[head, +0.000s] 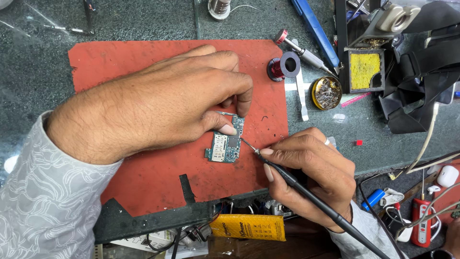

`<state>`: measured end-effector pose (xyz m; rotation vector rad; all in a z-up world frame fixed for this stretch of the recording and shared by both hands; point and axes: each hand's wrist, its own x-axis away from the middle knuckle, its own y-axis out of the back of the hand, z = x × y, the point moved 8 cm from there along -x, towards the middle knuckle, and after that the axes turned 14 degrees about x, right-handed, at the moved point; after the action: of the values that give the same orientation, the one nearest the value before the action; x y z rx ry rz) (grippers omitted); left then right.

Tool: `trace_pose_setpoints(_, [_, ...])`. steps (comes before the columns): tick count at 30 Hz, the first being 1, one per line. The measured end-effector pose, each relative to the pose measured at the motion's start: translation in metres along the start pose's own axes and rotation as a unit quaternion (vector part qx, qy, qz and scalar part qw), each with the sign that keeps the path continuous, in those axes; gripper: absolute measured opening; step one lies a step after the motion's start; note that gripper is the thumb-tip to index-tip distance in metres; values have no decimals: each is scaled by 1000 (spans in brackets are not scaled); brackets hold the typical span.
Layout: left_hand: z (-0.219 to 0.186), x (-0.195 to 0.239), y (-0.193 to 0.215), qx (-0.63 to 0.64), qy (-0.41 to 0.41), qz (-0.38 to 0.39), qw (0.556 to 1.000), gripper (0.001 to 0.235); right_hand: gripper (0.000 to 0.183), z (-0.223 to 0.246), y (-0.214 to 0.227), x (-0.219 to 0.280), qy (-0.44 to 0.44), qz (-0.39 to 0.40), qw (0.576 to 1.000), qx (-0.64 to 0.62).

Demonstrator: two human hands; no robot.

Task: The person uses a toothbrush to scrub a small circuit board placed on a red mat. They repeatedly brush the board's surface and edges, flipping it over to clean both sides.

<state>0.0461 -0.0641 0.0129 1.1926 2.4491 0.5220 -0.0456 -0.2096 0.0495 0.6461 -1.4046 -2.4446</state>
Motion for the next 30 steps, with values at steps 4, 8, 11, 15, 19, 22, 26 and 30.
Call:
trace_pose_setpoints(4, [1, -1, -1, -1, 11, 4, 1000, 18, 25, 1, 0, -1, 0, 5, 1000, -3])
trace_pose_setpoints(8, [-1, 0, 0, 3, -1, -2, 1000, 18, 24, 1, 0, -1, -3, 0, 1000, -2])
trace_pose_setpoints(11, [-1, 0, 0, 4, 1, -2, 1000, 18, 24, 1, 0, -2, -3, -3, 1000, 1])
trace_pose_setpoints(15, [-2, 0, 1, 0, -8, -2, 1000, 20, 23, 1, 1, -2, -3, 2, 1000, 3])
trace_pose_setpoints(19, [-1, 0, 1, -2, -6, -3, 1000, 20, 23, 1, 1, -2, -2, -5, 1000, 3])
trace_pose_setpoints(22, [-1, 0, 0, -4, 1, 1, 1000, 19, 24, 1, 1, -2, -3, -4, 1000, 5])
trace_pose_setpoints(26, [-2, 0, 0, -5, -5, -4, 1000, 20, 24, 0, 1, -2, -6, -5, 1000, 4])
trace_pose_setpoints(30, [2, -1, -1, 1, 24, 5, 1000, 19, 25, 0, 0, -2, -9, -6, 1000, 12])
